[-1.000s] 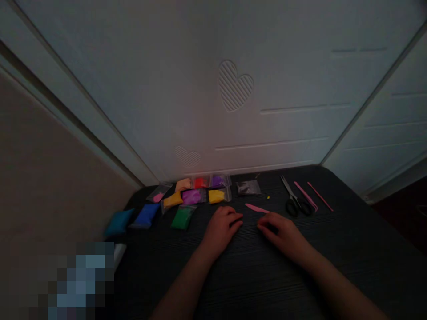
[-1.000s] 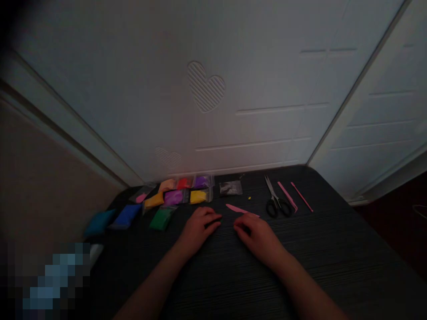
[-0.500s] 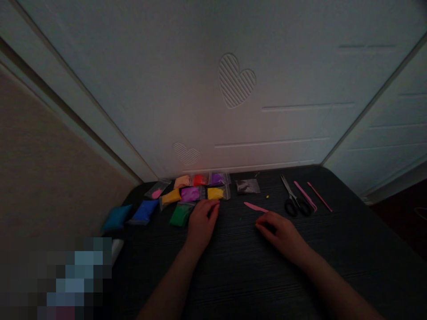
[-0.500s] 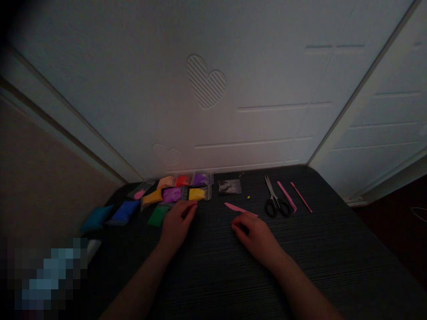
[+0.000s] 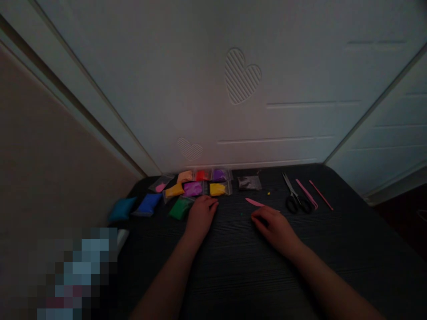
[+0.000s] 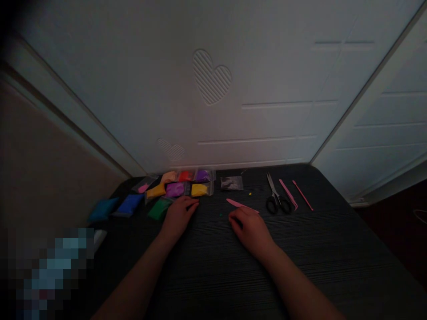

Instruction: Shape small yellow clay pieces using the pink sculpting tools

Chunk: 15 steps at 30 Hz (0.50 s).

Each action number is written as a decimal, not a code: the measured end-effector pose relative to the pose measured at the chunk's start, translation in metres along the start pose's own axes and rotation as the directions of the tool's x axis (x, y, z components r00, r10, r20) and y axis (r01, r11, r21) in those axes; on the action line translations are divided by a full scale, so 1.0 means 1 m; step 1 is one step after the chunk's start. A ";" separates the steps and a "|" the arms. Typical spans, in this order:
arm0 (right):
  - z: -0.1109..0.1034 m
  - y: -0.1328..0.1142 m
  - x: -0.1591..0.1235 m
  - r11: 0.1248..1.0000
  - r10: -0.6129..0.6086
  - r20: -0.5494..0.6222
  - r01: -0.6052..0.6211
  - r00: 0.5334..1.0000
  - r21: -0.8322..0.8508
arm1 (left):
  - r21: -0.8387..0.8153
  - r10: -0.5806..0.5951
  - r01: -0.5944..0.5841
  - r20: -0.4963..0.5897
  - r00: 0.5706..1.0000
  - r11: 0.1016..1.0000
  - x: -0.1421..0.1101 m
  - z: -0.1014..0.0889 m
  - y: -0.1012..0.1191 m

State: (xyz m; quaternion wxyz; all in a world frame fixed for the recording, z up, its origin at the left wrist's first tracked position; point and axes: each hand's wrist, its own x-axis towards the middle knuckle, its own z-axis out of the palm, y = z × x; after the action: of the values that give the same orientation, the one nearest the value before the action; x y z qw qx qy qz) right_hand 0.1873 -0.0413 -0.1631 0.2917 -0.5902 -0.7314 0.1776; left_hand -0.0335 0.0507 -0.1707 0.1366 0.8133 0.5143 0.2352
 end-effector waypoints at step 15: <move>0.003 -0.002 0.003 0.996 -0.017 -0.011 0.016 1.000 -0.092 | -0.182 -0.043 0.036 -0.034 0.999 0.983 -0.005 0.001 0.017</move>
State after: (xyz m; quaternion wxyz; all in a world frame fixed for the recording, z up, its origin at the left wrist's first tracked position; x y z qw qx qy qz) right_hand 0.1833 -0.0383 -0.1629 0.2698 -0.5981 -0.7419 0.1380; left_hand -0.0218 0.0385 -0.1651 0.2051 0.7826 0.5093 0.2935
